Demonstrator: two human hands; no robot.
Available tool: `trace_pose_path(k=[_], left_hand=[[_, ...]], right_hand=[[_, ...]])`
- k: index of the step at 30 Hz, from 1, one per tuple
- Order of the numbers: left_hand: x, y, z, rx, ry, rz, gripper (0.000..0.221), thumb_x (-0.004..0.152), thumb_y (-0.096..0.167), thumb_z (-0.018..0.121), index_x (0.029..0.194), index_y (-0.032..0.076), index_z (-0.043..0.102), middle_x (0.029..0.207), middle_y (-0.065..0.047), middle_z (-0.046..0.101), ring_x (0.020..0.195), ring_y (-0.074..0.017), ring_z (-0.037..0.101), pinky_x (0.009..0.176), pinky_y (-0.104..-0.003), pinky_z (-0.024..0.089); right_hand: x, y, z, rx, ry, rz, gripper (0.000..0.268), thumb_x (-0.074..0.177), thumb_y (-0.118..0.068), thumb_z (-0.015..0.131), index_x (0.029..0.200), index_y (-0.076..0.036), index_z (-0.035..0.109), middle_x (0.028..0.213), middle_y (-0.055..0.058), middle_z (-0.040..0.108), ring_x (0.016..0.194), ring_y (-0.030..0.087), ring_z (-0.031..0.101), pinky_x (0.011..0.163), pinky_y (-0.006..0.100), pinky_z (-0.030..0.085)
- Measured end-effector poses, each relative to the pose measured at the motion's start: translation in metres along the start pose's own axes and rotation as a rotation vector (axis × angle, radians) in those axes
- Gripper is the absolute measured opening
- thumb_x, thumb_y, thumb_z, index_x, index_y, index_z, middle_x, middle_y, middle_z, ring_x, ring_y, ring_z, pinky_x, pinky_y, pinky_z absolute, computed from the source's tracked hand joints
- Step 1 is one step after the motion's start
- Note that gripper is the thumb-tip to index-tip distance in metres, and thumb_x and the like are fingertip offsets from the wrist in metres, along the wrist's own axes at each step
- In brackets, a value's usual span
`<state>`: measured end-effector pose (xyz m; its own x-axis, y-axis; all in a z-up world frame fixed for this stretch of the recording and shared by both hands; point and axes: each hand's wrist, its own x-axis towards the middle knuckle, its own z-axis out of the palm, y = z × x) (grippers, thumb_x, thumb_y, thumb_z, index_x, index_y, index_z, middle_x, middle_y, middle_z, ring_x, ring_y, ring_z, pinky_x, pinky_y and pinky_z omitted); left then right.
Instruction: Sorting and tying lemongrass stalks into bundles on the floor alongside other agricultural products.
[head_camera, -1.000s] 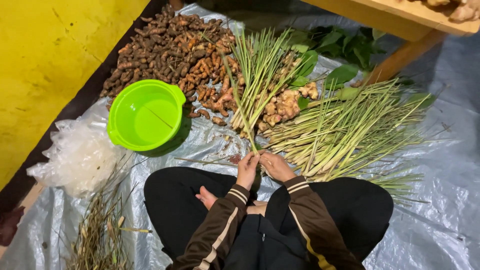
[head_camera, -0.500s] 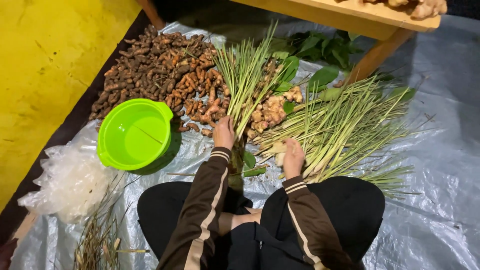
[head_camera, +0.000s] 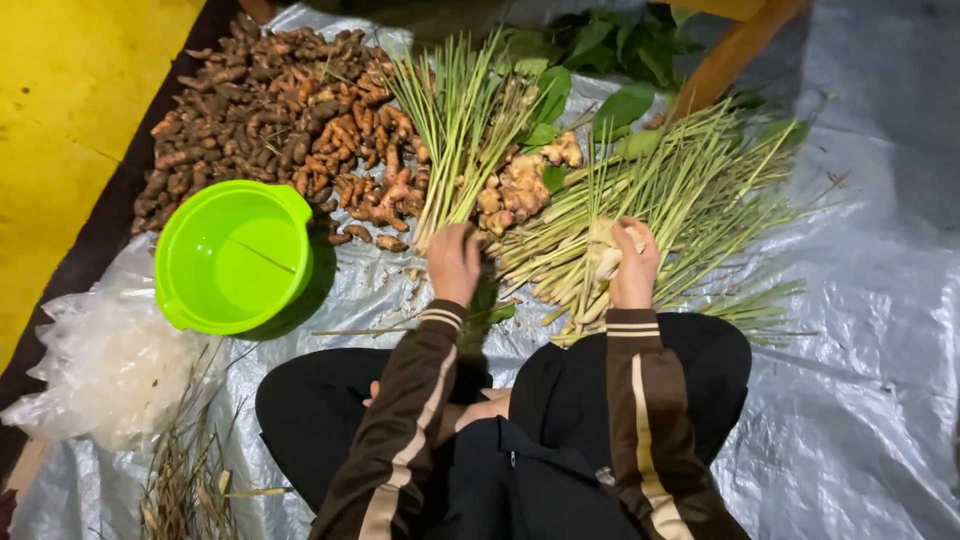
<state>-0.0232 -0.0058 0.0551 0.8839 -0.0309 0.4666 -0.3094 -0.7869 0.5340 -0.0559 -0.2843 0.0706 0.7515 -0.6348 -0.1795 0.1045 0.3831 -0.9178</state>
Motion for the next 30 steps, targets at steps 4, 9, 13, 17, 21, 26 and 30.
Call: trace_pose_path(k=[4, 9, 13, 17, 21, 26, 30], left_hand=[[-0.057, 0.042, 0.053, -0.191, -0.204, -0.144, 0.014, 0.098, 0.022, 0.064, 0.106, 0.013, 0.071, 0.093, -0.007, 0.073, 0.092, -0.0308, 0.072, 0.081, -0.042, 0.057], [-0.111, 0.092, 0.120, -0.199, -0.523, -0.174, 0.062, 0.077, 0.050, 0.078, 0.120, 0.011, 0.057, 0.104, -0.015, 0.068, 0.097, -0.0389, 0.070, 0.084, -0.047, 0.058], [-0.106, 0.145, 0.102, -0.025, -0.566, -0.024, 0.104, 0.063, 0.046, 0.088, 0.144, 0.002, 0.041, 0.134, -0.024, 0.052, 0.112, -0.0445, 0.061, 0.094, -0.051, 0.055], [-0.109, 0.153, 0.119, 0.147, -0.595, 0.233, 0.101, 0.073, 0.041, 0.086, 0.155, 0.020, 0.031, 0.158, -0.023, 0.029, 0.144, -0.0500, 0.031, 0.115, -0.060, 0.028], [-0.119, 0.143, 0.146, 0.225, -0.757, 0.240, 0.079, 0.083, 0.048, 0.075, 0.152, 0.034, 0.040, 0.163, -0.018, 0.028, 0.149, -0.0513, 0.023, 0.117, -0.066, 0.022], [-0.121, 0.120, 0.170, 0.234, -0.638, 0.278, 0.075, 0.084, 0.034, 0.076, 0.150, 0.028, 0.040, 0.147, -0.018, 0.047, 0.135, -0.0495, 0.043, 0.101, -0.061, 0.043], [-0.102, 0.100, 0.159, 0.163, -0.542, 0.213, 0.063, 0.091, 0.014, 0.061, 0.149, 0.033, 0.043, 0.139, -0.013, 0.055, 0.108, -0.0453, 0.065, 0.081, -0.057, 0.058]], right_hand=[[0.004, 0.000, -0.009, 0.018, -0.014, 0.021, 0.032, 0.092, -0.006, 0.076, 0.122, -0.004, 0.067, 0.113, 0.020, 0.069, 0.100, 0.024, 0.072, 0.084, 0.039, 0.063], [-0.021, -0.036, 0.008, -0.017, 0.083, 0.145, 0.036, 0.100, -0.018, 0.071, 0.133, -0.008, 0.063, 0.154, 0.030, 0.036, 0.148, 0.047, 0.025, 0.119, 0.061, 0.024], [0.020, 0.008, -0.031, 0.204, 0.283, 0.019, 0.034, 0.092, -0.011, 0.074, 0.124, -0.005, 0.065, 0.124, 0.026, 0.066, 0.113, 0.034, 0.067, 0.098, 0.046, 0.058], [0.048, 0.040, -0.070, 0.089, 0.497, -0.078, 0.038, 0.090, -0.008, 0.071, 0.127, -0.010, 0.066, 0.126, 0.025, 0.064, 0.117, 0.036, 0.066, 0.099, 0.046, 0.058], [0.098, 0.139, -0.144, 0.132, 0.605, -0.029, 0.048, 0.099, -0.011, 0.064, 0.145, -0.012, 0.053, 0.151, 0.029, 0.038, 0.138, 0.040, 0.047, 0.115, 0.053, 0.041], [0.123, 0.194, -0.152, 0.131, 0.465, 0.106, 0.057, 0.107, -0.014, 0.049, 0.160, -0.011, 0.027, 0.160, 0.024, 0.026, 0.149, 0.034, 0.034, 0.122, 0.048, 0.035], [0.099, 0.148, -0.107, -0.171, 0.319, 0.274, 0.090, 0.090, -0.003, 0.062, 0.163, -0.027, 0.014, 0.161, 0.026, 0.020, 0.144, 0.049, 0.035, 0.111, 0.072, 0.031]])
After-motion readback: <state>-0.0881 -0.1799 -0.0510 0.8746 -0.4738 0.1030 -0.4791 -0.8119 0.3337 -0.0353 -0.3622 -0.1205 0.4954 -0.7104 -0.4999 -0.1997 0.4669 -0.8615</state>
